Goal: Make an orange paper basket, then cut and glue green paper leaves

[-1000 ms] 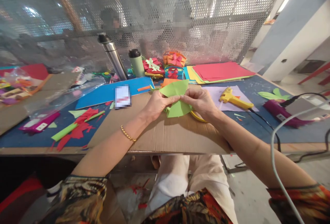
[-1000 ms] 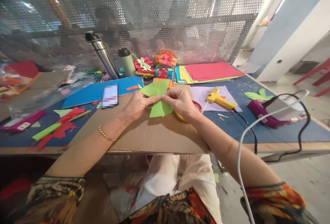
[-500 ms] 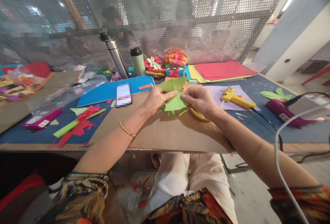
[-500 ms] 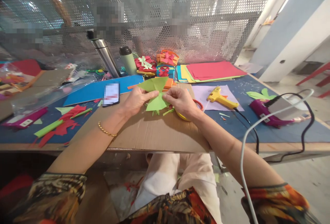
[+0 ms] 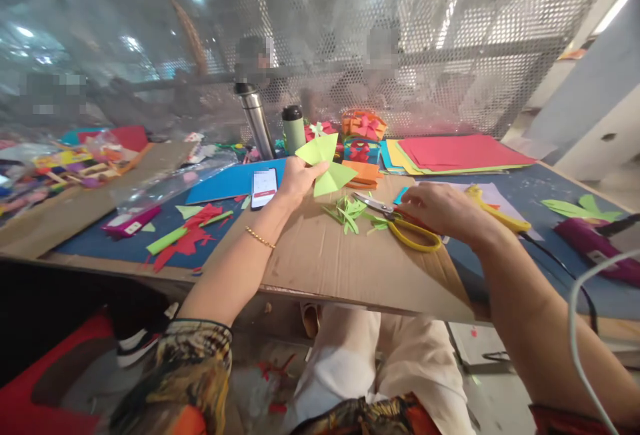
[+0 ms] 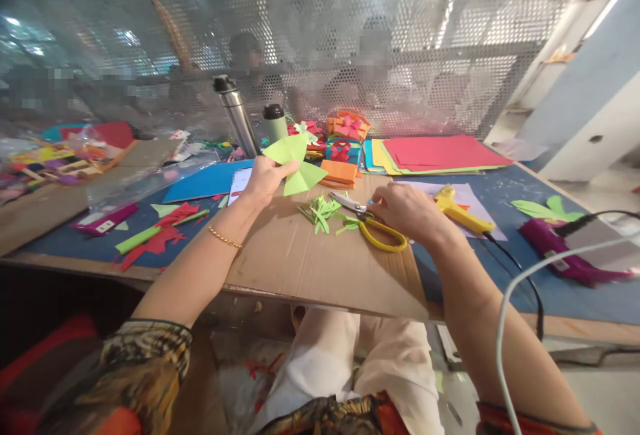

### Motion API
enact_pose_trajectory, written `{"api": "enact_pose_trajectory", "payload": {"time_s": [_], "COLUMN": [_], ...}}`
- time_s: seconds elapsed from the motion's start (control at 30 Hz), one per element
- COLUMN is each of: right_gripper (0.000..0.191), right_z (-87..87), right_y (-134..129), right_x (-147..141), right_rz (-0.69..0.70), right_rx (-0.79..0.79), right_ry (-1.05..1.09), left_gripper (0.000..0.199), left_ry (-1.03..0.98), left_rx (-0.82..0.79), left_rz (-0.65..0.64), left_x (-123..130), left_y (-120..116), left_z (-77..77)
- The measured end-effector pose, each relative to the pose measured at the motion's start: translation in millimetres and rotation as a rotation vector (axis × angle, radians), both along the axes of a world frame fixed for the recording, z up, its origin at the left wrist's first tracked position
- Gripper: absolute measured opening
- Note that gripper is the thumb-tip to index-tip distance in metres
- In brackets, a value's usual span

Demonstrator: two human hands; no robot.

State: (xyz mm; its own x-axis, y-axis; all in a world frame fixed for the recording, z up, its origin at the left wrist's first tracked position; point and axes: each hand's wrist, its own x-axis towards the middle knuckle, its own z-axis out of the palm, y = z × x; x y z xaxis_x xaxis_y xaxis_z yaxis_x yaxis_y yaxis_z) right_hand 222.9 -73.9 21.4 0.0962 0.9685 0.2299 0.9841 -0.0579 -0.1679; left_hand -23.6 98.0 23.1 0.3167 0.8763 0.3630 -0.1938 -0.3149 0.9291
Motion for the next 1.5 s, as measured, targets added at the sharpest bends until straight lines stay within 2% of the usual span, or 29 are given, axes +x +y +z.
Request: {"api": "enact_pose_trajectory", "payload": {"time_s": [0.13,0.27,0.37,0.5,0.6,0.7,0.83,1.03,1.1,1.2,1.27,1.37,1.5], "right_gripper": [0.034,0.044,0.045,0.027,0.025,0.029,0.057,0.087,0.082,0.056,0.054,0.065,0.067], "right_z": [-1.8,1.0,-1.6,-8.9,-11.8,-12.3,-10.5,-8.4,-5.8,3.7,11.9,21.9,25.2], "right_y": [-4.4,-7.3,-2.6,8.2,12.6,9.8,-5.7,-28.2,-28.8,-25.5,-22.6,-17.8,-7.0], "right_x": [-5.0,-7.2,-0.7,9.3,15.7,21.0,22.0,0.8,-10.7,-26.7,-34.8,-43.0,-46.6], "right_rz": [0.085,0.07,0.078,0.124,0.122,0.108,0.106,0.096,0.134,0.206,0.32,0.474,0.442], "right_rx": [-0.199,-0.286,-0.263,-0.198,-0.126,-0.039,0.074,-0.04,-0.033,0.046,0.081,0.067,0.075], "right_ry": [-0.141,-0.149,-0.096,0.024,0.111,0.354,0.833,1.222,1.312,1.408,1.43,1.376,1.195], "left_gripper": [0.05,0.046,0.05,0.051,0.051,0.051,0.048,0.051,0.047,0.041,0.038,0.039,0.048], "left_ry": [0.089,0.071,0.007,-0.051,-0.07,-0.106,-0.169,-0.16,-0.139,-0.143,-0.172,-0.184,-0.123], "left_rx": [0.12,0.151,0.068,-0.103,-0.176,-0.191,-0.138,-0.069,-0.043,-0.014,-0.029,-0.092,-0.123], "left_rz": [0.144,0.162,0.103,0.055,0.057,0.052,0.032,0.001,0.001,0.022,0.038,0.051,0.07], "left_x": [-7.1,-12.9,-15.5,-15.9,-15.1,-13.6,-8.3,-1.3,-0.5,1.8,3.6,2.3,-9.8], "left_y": [16.3,22.2,21.4,17.9,16.3,15.7,14.2,10.3,10.2,10.7,10.2,8.5,9.7], "left_z": [-0.7,3.5,7.7,10.2,11.2,12.2,12.8,22.7,28.8,34.3,32.4,22.6,12.5]}}
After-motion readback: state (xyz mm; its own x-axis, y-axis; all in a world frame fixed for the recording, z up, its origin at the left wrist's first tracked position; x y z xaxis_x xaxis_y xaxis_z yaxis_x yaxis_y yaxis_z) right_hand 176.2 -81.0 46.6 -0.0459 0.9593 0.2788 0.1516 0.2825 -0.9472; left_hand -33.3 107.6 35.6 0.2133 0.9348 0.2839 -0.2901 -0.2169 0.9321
